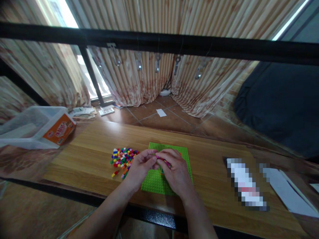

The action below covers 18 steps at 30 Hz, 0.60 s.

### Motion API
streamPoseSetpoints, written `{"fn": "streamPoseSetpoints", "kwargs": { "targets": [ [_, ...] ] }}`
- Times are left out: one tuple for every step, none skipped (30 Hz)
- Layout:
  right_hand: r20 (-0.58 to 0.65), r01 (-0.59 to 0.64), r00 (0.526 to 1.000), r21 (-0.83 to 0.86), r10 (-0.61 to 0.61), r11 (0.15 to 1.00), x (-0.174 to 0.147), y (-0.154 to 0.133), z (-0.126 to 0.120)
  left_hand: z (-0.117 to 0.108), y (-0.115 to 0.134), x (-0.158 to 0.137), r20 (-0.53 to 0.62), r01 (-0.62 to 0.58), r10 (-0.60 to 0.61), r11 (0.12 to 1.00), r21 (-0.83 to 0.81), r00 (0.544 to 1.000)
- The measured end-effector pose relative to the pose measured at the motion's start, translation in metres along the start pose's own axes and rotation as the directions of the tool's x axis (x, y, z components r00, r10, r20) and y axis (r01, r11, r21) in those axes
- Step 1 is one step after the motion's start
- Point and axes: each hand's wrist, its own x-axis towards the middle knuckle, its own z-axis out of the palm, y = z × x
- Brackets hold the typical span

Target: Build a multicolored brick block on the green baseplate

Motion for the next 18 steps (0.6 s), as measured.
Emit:
{"fn": "streamPoseSetpoints", "kwargs": {
  "targets": [
    [0.002, 0.013, 1.0, -0.016, -0.013, 1.0, 0.0, 0.001, 0.0, 0.0, -0.001, 0.0, 0.005, -0.015, 0.014, 1.0, 0.023, 1.0],
    [0.005, 0.024, 1.0, -0.032, -0.024, 0.999, 0.0, 0.001, -0.001, 0.0, -0.002, 0.001, 0.009, -0.032, 0.032, 0.998, 0.049, 0.999],
    [0.005, 0.032, 0.999, -0.043, -0.032, 0.999, 0.0, 0.002, -0.001, -0.001, -0.003, 0.001, 0.014, -0.049, 0.048, 0.996, 0.079, 0.999],
    [0.007, 0.037, 0.999, -0.049, -0.037, 0.998, 0.0, 0.002, -0.002, -0.001, -0.004, 0.001, 0.021, -0.064, 0.062, 0.992, 0.109, 0.998],
    [0.008, 0.037, 0.999, -0.052, -0.036, 0.998, 0.0, 0.002, -0.003, -0.002, -0.005, 0.001, 0.03, -0.076, 0.073, 0.988, 0.136, 0.997],
    [0.011, 0.033, 0.999, -0.052, -0.033, 0.998, 0.0, 0.002, -0.003, -0.002, -0.005, 0.001, 0.039, -0.086, 0.081, 0.983, 0.161, 0.996],
    [0.014, 0.03, 0.999, -0.052, -0.029, 0.998, 0.0, 0.002, -0.003, -0.003, -0.006, 0.001, 0.048, -0.094, 0.087, 0.978, 0.185, 0.995],
    [0.02, 0.027, 0.999, -0.056, -0.026, 0.998, -0.001, 0.001, -0.003, -0.003, -0.006, 0.0, 0.056, -0.104, 0.094, 0.972, 0.211, 0.994],
    [0.025, 0.025, 0.999, -0.065, -0.024, 0.998, -0.001, 0.001, -0.002, -0.004, -0.007, 0.0, 0.063, -0.115, 0.103, 0.964, 0.238, 0.993],
    [0.028, 0.029, 0.999, -0.079, -0.027, 0.996, -0.001, 0.001, -0.001, -0.004, -0.008, 0.0, 0.07, -0.13, 0.116, 0.955, 0.267, 0.991],
    [0.029, 0.039, 0.999, -0.093, -0.036, 0.995, -0.002, 0.001, 0.0, -0.005, -0.009, 0.0, 0.076, -0.149, 0.132, 0.943, 0.298, 0.988],
    [0.028, 0.053, 0.998, -0.106, -0.051, 0.993, -0.002, 0.001, 0.001, -0.005, -0.01, 0.0, 0.083, -0.169, 0.149, 0.929, 0.329, 0.985],
    [0.029, 0.069, 0.997, -0.117, -0.066, 0.991, -0.002, 0.002, 0.002, -0.006, -0.011, 0.0, 0.094, -0.187, 0.164, 0.915, 0.356, 0.982],
    [0.029, 0.085, 0.996, -0.127, -0.082, 0.988, -0.003, 0.002, 0.003, -0.006, -0.013, -0.001, 0.106, -0.201, 0.173, 0.903, 0.379, 0.979],
    [0.028, 0.095, 0.995, -0.136, -0.092, 0.986, -0.002, 0.002, 0.003, -0.006, -0.014, -0.001, 0.119, -0.208, 0.174, 0.894, 0.397, 0.978],
    [0.028, 0.094, 0.995, -0.144, -0.091, 0.985, -0.002, 0.003, 0.002, -0.006, -0.014, -0.002, 0.127, -0.209, 0.172, 0.888, 0.409, 0.977],
    [0.023, 0.083, 0.997, -0.149, -0.08, 0.985, -0.002, 0.004, 0.0, -0.006, -0.015, -0.002, 0.133, -0.208, 0.168, 0.886, 0.415, 0.977],
    [0.011, 0.064, 0.998, -0.152, -0.063, 0.986, -0.002, 0.005, -0.002, -0.007, -0.014, -0.002, 0.134, -0.207, 0.166, 0.885, 0.416, 0.977]
  ]
}}
